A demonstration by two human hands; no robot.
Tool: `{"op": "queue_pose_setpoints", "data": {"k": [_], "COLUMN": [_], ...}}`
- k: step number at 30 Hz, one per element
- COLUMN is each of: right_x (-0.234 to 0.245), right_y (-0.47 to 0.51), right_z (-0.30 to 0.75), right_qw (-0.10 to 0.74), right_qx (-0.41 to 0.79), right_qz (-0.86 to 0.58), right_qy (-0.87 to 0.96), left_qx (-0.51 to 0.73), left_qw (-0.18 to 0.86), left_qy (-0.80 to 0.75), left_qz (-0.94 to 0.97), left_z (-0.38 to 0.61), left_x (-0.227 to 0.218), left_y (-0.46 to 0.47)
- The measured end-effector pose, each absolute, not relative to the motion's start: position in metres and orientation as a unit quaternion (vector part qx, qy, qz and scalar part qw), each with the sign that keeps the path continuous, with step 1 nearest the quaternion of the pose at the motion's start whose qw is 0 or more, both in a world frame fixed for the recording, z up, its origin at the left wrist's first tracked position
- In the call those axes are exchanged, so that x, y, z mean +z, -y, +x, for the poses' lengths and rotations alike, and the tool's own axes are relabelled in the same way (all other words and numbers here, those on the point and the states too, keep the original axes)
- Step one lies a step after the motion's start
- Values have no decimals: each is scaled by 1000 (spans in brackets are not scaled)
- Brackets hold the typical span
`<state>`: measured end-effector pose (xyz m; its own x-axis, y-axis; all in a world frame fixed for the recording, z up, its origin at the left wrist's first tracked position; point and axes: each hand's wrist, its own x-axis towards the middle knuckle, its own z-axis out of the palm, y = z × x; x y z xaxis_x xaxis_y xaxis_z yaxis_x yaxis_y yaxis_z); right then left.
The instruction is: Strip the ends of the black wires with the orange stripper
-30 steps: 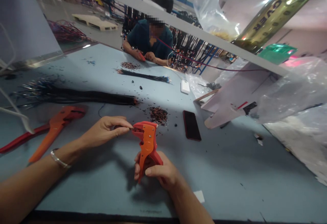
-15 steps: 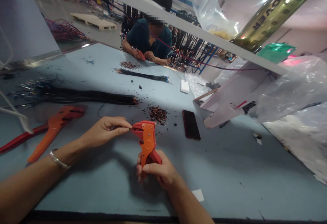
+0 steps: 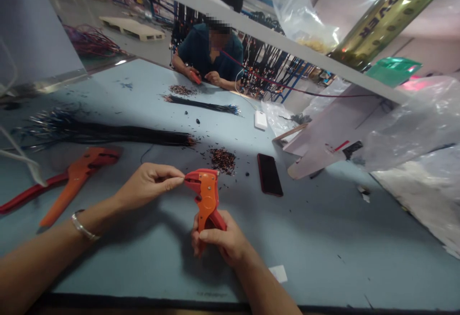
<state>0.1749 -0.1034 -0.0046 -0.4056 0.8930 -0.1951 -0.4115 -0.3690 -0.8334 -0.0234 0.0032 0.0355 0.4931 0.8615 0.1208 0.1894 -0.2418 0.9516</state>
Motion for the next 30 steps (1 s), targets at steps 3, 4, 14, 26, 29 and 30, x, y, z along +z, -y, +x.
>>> {"op": "queue_pose_setpoints", "data": {"k": [3, 4, 14, 26, 29, 30], "right_x": [-3, -3, -3, -7, -7, -7], "right_y": [103, 104, 104, 107, 107, 107], "right_z": [175, 174, 174, 172, 170, 170], "right_qw": [432, 433, 435, 441, 444, 444], "right_qx": [755, 753, 754, 744, 738, 737], "right_qz": [-336, -336, -337, -350, -361, -364], "right_qy": [362, 363, 359, 359, 356, 357], "left_qx": [336, 335, 331, 328, 329, 330], "left_qw": [500, 503, 521, 523, 526, 525], "left_qy": [-384, -389, -398, -394, -399, -400], "left_qz": [699, 695, 679, 681, 675, 674], "left_z": [-22, -21, -21, -20, -19, -19], "left_x": [36, 36, 39, 41, 40, 40], "left_y": [-1, -1, -1, 1, 2, 2]}}
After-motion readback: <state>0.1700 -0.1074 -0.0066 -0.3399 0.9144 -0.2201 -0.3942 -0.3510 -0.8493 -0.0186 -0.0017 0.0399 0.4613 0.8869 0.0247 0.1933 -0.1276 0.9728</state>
